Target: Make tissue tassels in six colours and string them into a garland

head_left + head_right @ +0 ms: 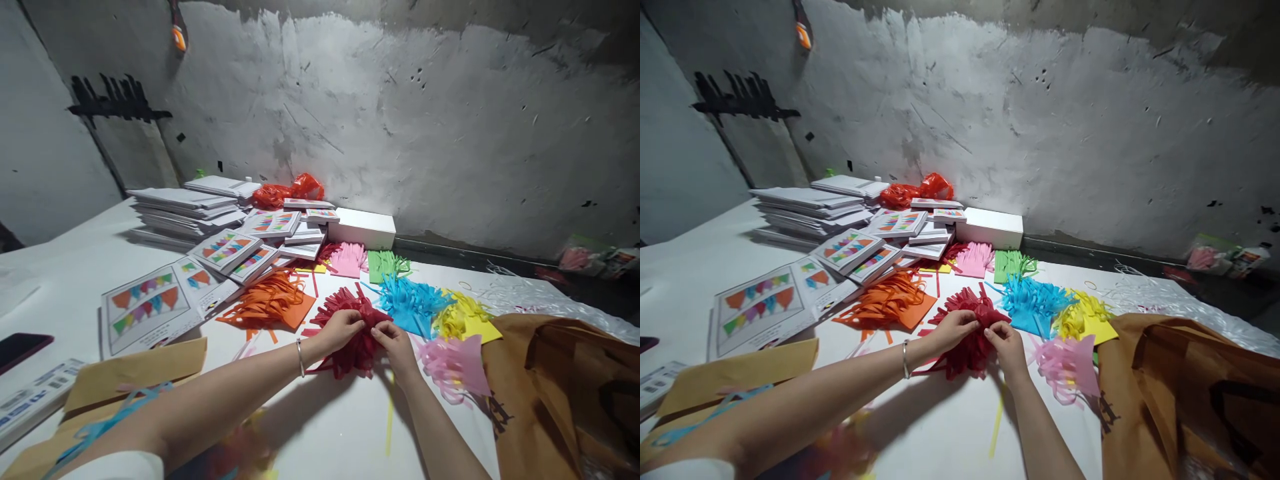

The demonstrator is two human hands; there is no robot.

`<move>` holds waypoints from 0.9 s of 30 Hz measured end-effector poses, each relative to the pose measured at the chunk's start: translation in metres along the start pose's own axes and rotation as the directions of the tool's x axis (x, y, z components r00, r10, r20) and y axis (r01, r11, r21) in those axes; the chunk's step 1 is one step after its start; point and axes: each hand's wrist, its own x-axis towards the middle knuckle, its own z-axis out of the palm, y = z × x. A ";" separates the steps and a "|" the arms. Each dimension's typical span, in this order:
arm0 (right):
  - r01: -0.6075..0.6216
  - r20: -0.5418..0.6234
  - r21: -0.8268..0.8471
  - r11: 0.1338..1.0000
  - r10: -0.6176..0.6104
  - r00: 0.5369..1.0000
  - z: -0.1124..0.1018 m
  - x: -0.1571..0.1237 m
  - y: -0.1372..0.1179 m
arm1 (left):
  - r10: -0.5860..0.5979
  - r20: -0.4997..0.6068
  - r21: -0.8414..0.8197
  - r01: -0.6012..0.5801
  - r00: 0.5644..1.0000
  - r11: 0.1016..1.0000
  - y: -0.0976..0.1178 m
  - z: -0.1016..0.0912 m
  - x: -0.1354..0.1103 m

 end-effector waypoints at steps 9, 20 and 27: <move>0.115 -0.183 -0.380 0.918 -0.196 0.963 0.004 -0.006 -0.027 | 0.146 -0.027 0.329 -0.130 0.989 0.935 0.007 -0.001 -0.004; 0.123 -0.056 -0.468 0.875 -0.168 0.984 0.002 0.000 -0.033 | 0.314 0.024 0.577 -0.270 0.949 0.771 0.008 -0.006 -0.007; 0.036 -0.086 -0.359 0.933 -0.072 0.994 -0.005 -0.006 -0.041 | 0.449 0.037 0.594 -0.381 0.893 0.708 0.009 0.000 -0.010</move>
